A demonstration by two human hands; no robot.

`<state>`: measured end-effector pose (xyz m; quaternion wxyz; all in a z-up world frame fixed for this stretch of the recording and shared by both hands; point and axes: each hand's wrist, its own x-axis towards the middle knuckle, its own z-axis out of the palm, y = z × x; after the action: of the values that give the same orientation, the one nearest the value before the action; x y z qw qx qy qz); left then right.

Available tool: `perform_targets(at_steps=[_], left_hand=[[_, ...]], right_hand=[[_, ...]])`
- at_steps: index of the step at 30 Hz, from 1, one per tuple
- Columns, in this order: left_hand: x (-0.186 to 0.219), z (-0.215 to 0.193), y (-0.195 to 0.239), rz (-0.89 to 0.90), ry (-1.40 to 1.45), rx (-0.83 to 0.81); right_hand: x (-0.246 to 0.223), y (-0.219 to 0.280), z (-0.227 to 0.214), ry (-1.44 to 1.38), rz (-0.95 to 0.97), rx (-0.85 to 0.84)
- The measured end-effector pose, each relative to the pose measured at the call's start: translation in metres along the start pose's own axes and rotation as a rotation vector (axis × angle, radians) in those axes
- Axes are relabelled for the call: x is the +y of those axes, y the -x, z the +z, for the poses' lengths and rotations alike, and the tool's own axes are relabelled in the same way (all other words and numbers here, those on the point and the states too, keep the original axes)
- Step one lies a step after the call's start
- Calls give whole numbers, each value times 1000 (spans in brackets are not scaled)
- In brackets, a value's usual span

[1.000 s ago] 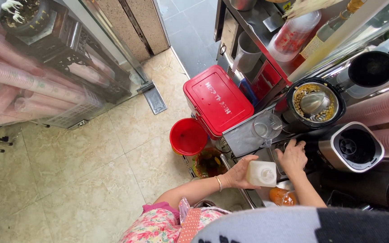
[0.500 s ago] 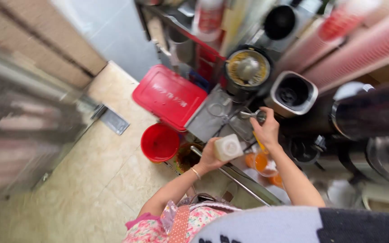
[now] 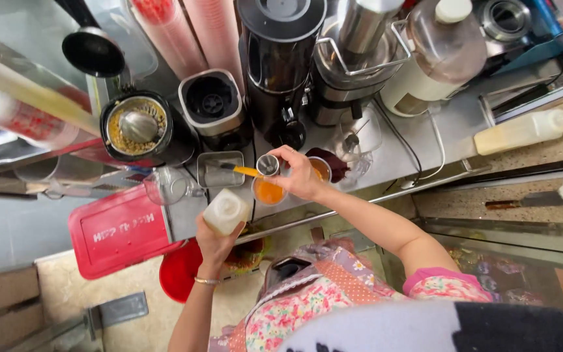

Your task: Preparing and pouring fresh fruit juice into cups and adding ice.

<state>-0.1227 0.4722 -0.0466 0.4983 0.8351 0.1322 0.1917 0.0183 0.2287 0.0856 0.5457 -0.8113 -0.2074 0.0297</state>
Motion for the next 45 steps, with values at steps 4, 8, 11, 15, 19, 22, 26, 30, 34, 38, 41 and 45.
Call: perform_targets(at_steps=[4,8,11,15,19,22,26,30,34,38,41,45], left_hand=[[60,-31,-14,-17,-116,-245],[94,-45,-32,87,-157,-373],[109,-53,-36,98,-216,-493],[114,-60,-37,72,-264,-564],[127,-64,-44,72,-344,-675],[136,-67,-49,43,-406,-729],[141,-68,-56,8,-494,-801],[146,-67,-61,14,-553,-832],[154,-68,-65,18,-606,-847],[159,-67,-71,-6,-702,-894],[164,-67,-75,-43,-745,-939],[163,-67,-76,-30,-742,-941]], right_hand=[[-10,15,3,103,-145,-40],[-10,20,6,199,-243,-35],[-18,26,6,169,-224,-52],[-7,34,7,134,-220,-72],[-1,39,8,140,-197,-76],[3,40,7,135,-203,-72],[11,41,7,141,-192,-63],[12,41,7,135,-168,-70],[17,42,10,115,-155,-64],[22,44,13,82,-128,-60],[22,44,14,83,-131,-63],[24,44,14,73,-85,-83]])
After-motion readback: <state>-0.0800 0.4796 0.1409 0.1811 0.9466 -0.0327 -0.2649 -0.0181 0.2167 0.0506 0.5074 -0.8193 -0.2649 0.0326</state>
